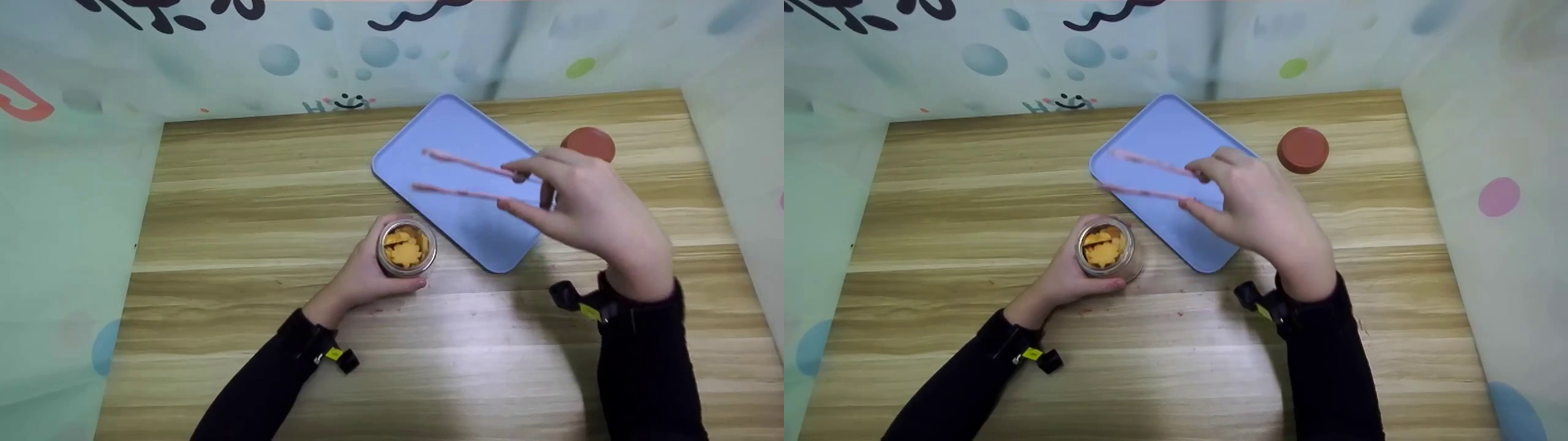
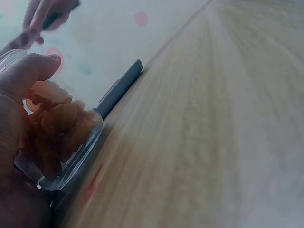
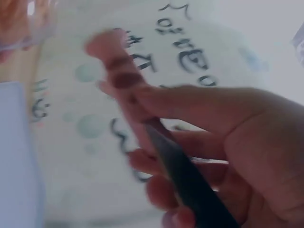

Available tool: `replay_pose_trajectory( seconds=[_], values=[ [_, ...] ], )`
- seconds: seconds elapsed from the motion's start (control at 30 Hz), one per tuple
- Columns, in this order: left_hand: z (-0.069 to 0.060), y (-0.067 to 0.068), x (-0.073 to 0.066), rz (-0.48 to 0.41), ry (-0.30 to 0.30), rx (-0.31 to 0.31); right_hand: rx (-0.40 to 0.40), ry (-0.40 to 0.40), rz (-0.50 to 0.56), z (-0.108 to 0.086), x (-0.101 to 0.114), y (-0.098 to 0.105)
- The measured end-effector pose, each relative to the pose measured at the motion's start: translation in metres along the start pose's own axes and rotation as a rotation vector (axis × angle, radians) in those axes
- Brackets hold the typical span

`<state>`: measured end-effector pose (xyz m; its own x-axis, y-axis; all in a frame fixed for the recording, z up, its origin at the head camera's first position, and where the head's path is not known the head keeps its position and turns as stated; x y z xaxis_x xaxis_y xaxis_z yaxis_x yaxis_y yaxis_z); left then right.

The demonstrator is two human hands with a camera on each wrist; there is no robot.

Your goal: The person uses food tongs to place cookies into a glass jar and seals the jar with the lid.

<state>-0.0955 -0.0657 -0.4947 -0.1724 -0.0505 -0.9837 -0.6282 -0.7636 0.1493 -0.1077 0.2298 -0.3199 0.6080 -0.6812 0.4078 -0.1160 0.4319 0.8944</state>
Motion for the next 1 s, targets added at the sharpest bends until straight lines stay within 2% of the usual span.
replay_pose_trajectory(
  seconds=[0.1, 0.23, 0.37, 0.53, 0.7, 1.0],
  values=[
    [0.0, 0.0, 0.001, -0.001, 0.006, 0.002, -0.004, -0.109, 0.038, 0.013, -0.023, -0.017],
    [-0.001, 0.0, 0.001, 0.018, 0.028, 0.004, 0.086, -0.267, 0.073, 0.025, -0.052, -0.046],
    [0.0, -0.001, 0.0, 0.03, 0.048, 0.004, 0.133, -0.352, 0.075, 0.031, -0.074, -0.069],
    [0.001, -0.001, -0.001, 0.022, 0.049, 0.008, 0.109, -0.401, 0.104, 0.033, -0.09, -0.087],
    [0.001, 0.0, -0.002, 0.028, 0.048, 0.005, 0.095, -0.411, 0.116, 0.035, -0.096, -0.097],
    [0.0, 0.0, -0.001, 0.004, 0.037, 0.0, 0.135, -0.444, 0.1, 0.038, -0.099, -0.104]
  ],
)
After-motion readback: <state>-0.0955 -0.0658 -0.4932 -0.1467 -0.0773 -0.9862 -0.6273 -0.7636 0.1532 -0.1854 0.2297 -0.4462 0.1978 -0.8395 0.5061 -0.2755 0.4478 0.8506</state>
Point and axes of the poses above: each hand's wrist, its own z-axis towards the middle knuckle, its own y-axis out of the back of the hand, x = y × z, the point moved 4 cm from there along z, towards the middle knuckle, and after that the axes turned 11 degrees about x, right-handed, at the moved point
